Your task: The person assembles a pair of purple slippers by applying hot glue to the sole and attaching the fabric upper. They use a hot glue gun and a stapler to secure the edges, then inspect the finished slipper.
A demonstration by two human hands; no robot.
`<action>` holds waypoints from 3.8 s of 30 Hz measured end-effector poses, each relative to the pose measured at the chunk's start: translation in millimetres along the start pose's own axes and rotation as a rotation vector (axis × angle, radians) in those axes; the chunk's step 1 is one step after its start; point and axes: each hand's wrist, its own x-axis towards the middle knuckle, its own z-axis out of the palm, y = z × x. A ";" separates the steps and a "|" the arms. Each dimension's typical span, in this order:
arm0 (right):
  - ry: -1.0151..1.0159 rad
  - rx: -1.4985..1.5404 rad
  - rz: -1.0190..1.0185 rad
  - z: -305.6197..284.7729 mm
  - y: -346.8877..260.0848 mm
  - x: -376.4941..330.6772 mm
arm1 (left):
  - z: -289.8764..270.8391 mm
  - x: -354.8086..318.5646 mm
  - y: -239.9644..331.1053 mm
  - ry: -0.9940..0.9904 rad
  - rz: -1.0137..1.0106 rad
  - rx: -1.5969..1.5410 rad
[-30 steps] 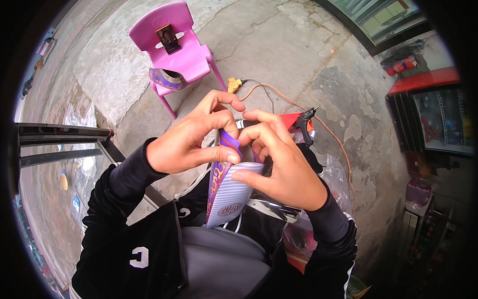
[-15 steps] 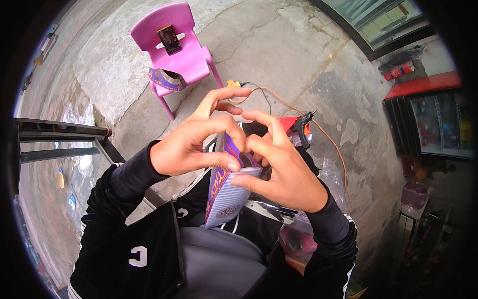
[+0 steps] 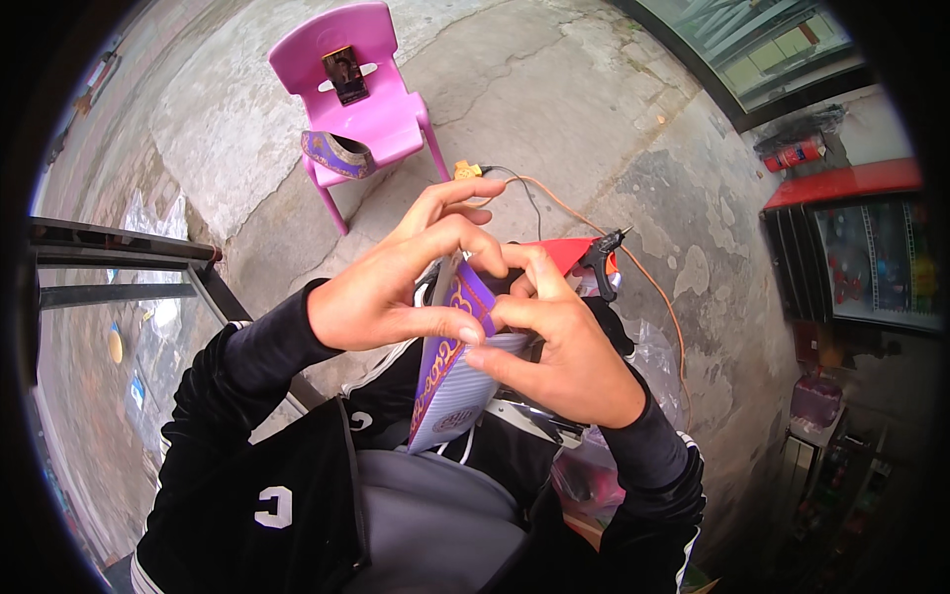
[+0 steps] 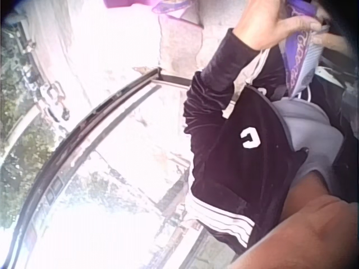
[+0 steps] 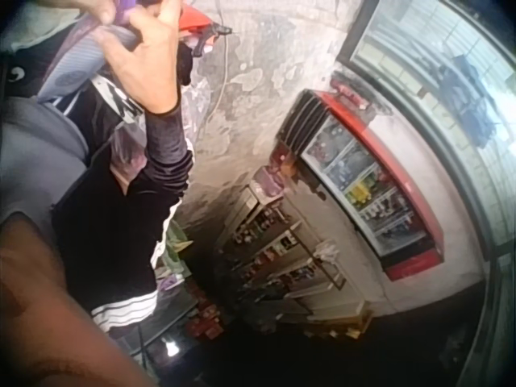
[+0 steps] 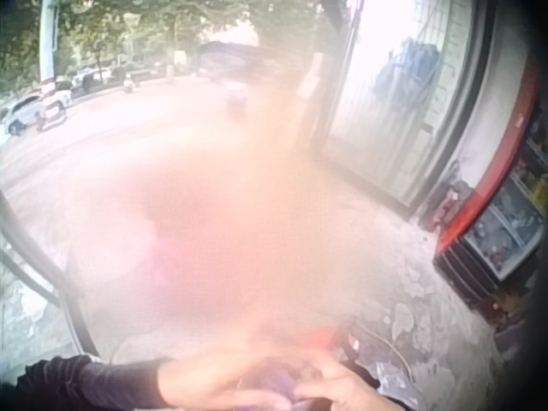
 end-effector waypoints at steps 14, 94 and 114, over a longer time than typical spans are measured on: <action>0.369 0.004 0.015 -2.0 -11.4 -31.4 | 61.8 -32.2 20.3 0.230 -0.203 0.003; 0.405 -0.320 -0.075 0.7 -23.9 -40.4 | 42.5 -9.4 20.0 0.126 -0.022 -0.011; 0.342 0.023 -0.031 -7.5 2.3 -40.2 | 28.0 3.7 27.1 0.007 0.060 0.251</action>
